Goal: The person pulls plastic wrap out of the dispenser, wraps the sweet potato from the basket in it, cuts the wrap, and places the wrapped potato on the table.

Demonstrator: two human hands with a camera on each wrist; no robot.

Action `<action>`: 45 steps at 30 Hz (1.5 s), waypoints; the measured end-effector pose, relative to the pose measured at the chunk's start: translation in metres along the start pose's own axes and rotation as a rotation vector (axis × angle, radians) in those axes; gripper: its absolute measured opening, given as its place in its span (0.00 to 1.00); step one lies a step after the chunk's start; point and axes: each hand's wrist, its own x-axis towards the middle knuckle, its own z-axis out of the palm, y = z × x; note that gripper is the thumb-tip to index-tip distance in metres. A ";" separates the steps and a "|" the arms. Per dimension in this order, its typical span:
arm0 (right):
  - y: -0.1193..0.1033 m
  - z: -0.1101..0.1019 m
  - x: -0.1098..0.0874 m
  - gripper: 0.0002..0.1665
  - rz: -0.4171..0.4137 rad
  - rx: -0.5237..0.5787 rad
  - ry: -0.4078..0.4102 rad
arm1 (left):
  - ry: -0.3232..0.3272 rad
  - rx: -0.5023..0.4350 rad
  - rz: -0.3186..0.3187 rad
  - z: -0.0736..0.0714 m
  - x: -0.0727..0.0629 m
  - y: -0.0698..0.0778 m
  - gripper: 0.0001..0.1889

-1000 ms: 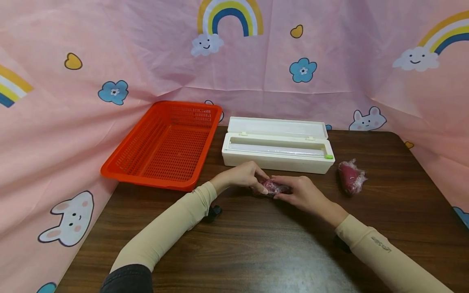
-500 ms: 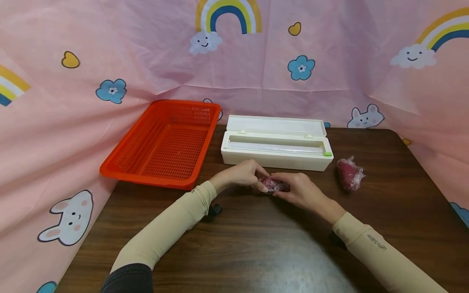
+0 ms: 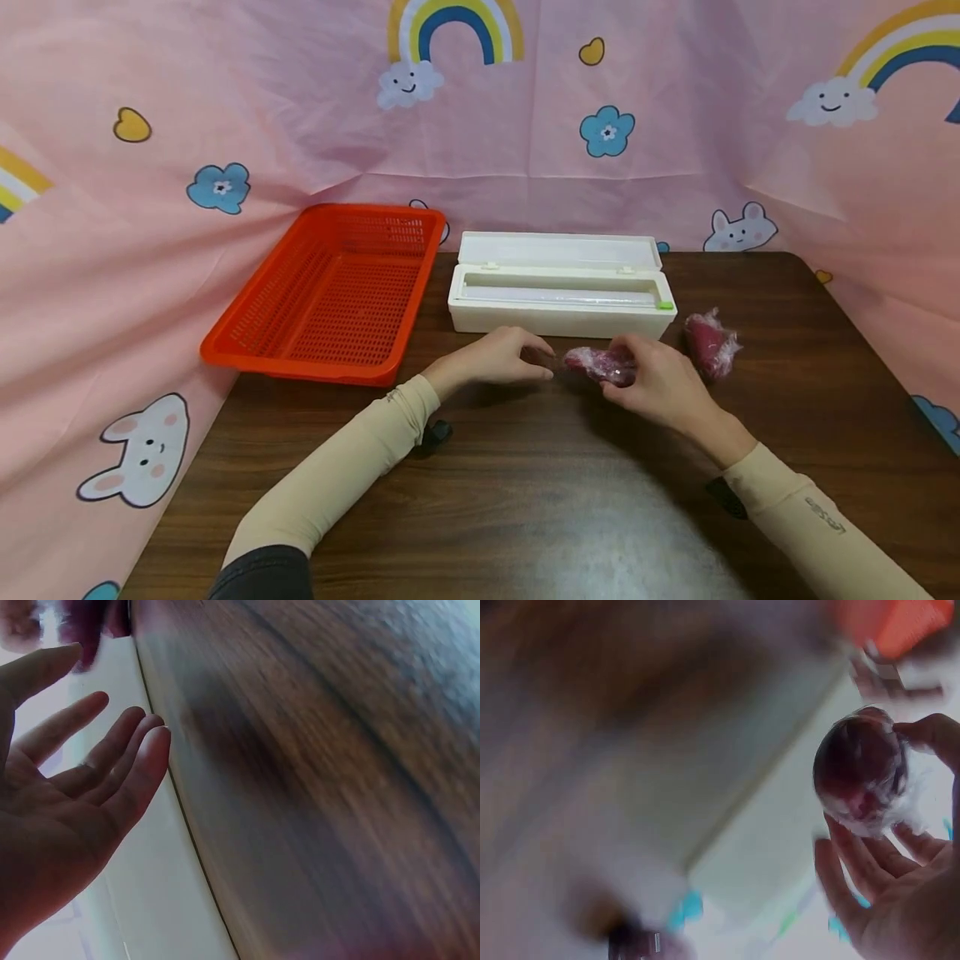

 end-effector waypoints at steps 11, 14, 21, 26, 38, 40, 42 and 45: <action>0.041 -0.083 -0.003 0.42 0.513 0.031 0.110 | -0.055 -0.029 0.075 0.002 -0.001 0.006 0.22; 0.054 -0.084 0.002 0.48 0.577 0.026 0.050 | -0.069 -0.037 0.071 0.004 -0.002 0.009 0.21; 0.070 -0.073 0.011 0.51 0.626 -0.022 -0.090 | -0.097 -0.027 0.073 0.011 -0.009 0.007 0.21; 0.071 -0.068 0.015 0.50 0.577 -0.046 -0.081 | -0.088 -0.036 0.057 0.010 -0.014 0.006 0.20; 0.067 -0.054 0.024 0.44 0.481 -0.136 -0.008 | -0.088 -0.023 0.077 0.011 -0.015 0.007 0.20; 0.067 -0.053 0.023 0.44 0.470 -0.141 -0.001 | -0.089 -0.025 0.074 0.011 -0.015 0.008 0.20; 0.068 -0.051 0.022 0.46 0.469 -0.139 0.004 | -0.088 -0.029 0.074 0.011 -0.015 0.008 0.20; 0.070 -0.050 0.021 0.49 0.489 -0.123 0.015 | -0.089 -0.034 0.080 0.013 -0.014 0.007 0.20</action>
